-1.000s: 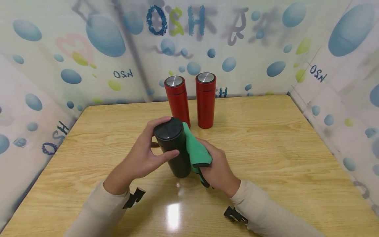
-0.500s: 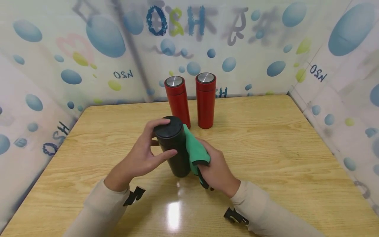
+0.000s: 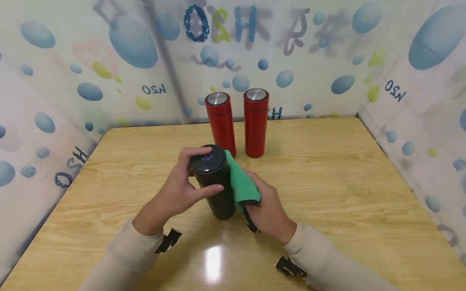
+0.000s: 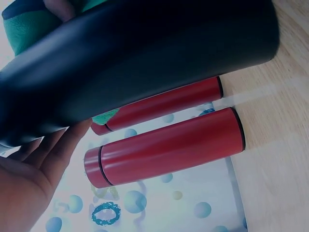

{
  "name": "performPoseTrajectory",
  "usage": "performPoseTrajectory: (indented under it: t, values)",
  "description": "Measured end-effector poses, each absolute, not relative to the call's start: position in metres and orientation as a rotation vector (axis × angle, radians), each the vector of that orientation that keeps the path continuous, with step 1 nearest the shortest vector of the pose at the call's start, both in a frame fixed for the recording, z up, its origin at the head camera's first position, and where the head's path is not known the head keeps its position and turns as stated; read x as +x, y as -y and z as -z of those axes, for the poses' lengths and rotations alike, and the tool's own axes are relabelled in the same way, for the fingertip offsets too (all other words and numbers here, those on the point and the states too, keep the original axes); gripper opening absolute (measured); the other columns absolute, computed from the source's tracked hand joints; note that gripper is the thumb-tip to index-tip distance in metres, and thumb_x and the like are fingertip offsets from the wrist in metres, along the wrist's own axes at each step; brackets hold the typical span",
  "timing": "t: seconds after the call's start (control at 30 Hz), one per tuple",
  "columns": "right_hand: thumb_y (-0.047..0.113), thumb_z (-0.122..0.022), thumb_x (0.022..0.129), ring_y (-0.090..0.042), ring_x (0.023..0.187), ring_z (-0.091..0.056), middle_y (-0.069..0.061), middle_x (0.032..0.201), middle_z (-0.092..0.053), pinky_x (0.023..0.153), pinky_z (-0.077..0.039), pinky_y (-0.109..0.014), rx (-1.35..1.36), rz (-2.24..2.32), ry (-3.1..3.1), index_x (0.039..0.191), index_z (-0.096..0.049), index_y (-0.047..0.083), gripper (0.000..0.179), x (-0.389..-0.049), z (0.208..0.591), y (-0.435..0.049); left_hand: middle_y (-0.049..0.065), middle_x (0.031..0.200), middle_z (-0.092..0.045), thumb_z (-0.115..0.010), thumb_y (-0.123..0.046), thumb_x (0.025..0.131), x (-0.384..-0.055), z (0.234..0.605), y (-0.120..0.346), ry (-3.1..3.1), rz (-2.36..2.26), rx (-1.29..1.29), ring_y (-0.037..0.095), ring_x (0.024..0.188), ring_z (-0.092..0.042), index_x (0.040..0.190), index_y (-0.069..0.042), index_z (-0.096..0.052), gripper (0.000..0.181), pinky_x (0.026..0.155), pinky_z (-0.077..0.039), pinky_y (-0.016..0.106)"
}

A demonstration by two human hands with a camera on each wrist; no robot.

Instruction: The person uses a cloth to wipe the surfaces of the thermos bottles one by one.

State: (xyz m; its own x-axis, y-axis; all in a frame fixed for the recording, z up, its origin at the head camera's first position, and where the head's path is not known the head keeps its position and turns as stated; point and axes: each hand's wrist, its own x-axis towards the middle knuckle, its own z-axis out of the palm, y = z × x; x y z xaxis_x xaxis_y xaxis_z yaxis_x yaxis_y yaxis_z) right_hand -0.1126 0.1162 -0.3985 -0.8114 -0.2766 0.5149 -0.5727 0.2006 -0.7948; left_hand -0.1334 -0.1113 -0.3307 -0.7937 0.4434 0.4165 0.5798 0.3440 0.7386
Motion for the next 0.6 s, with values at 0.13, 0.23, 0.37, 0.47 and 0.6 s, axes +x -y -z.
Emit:
performPoseTrajectory:
  t: [0.13, 0.23, 0.37, 0.47, 0.6]
  values:
    - [-0.012, -0.06, 0.09, -0.006, 0.122, -0.06, -0.012, 0.132, -0.064, 0.104, -0.047, -0.019, 0.774, -1.625, 2.192, 0.14, -0.054, 0.006, 0.054, -0.1113, 0.3977, -0.1157, 0.007, 0.138, -0.056, -0.086, -0.019, 0.079, -0.1343, 0.3308, 0.1118, 2.453, 1.412, -0.943, 0.02, 0.122, -0.06, 0.144, -0.022, -0.034, 0.083, 0.09, -0.058, 0.038]
    - [-0.017, -0.061, 0.085, -0.006, 0.12, -0.061, -0.01, 0.128, -0.066, 0.104, -0.048, -0.021, 0.785, -1.607, 2.1, 0.135, -0.056, -0.002, 0.052, -0.1096, 0.3964, -0.1163, 0.006, 0.138, -0.056, -0.085, -0.019, 0.08, -0.1353, 0.3316, 0.1124, 2.458, 1.404, -0.958, 0.019, 0.121, -0.06, 0.144, -0.023, -0.034, 0.082, 0.087, -0.058, 0.036]
    - [-0.019, -0.061, 0.084, -0.006, 0.119, -0.062, -0.009, 0.127, -0.067, 0.104, -0.048, -0.022, 0.818, -1.602, 2.059, 0.134, -0.056, -0.004, 0.052, -0.1099, 0.3962, -0.1168, 0.005, 0.137, -0.056, -0.085, -0.019, 0.08, -0.1357, 0.3321, 0.113, 2.455, 1.416, -0.969, 0.018, 0.121, -0.059, 0.144, -0.024, -0.035, 0.081, 0.085, -0.058, 0.035]
    - [-0.015, -0.061, 0.087, -0.007, 0.119, -0.061, -0.012, 0.128, -0.066, 0.103, -0.048, -0.02, 0.819, -1.598, 2.11, 0.137, -0.056, 0.0, 0.052, -0.1113, 0.3971, -0.1164, 0.005, 0.137, -0.056, -0.084, -0.019, 0.081, -0.1358, 0.3321, 0.1131, 2.449, 1.414, -0.967, 0.018, 0.12, -0.06, 0.144, -0.024, -0.035, 0.08, 0.084, -0.059, 0.035]
    - [-0.012, -0.06, 0.089, -0.007, 0.119, -0.061, -0.014, 0.128, -0.066, 0.102, -0.048, -0.019, 0.794, -1.602, 2.166, 0.138, -0.056, 0.004, 0.051, -0.111, 0.3964, -0.1156, 0.007, 0.137, -0.056, -0.083, -0.018, 0.082, -0.1362, 0.3329, 0.1135, 2.448, 1.405, -0.978, 0.019, 0.119, -0.061, 0.144, -0.023, -0.034, 0.079, 0.086, -0.059, 0.035]
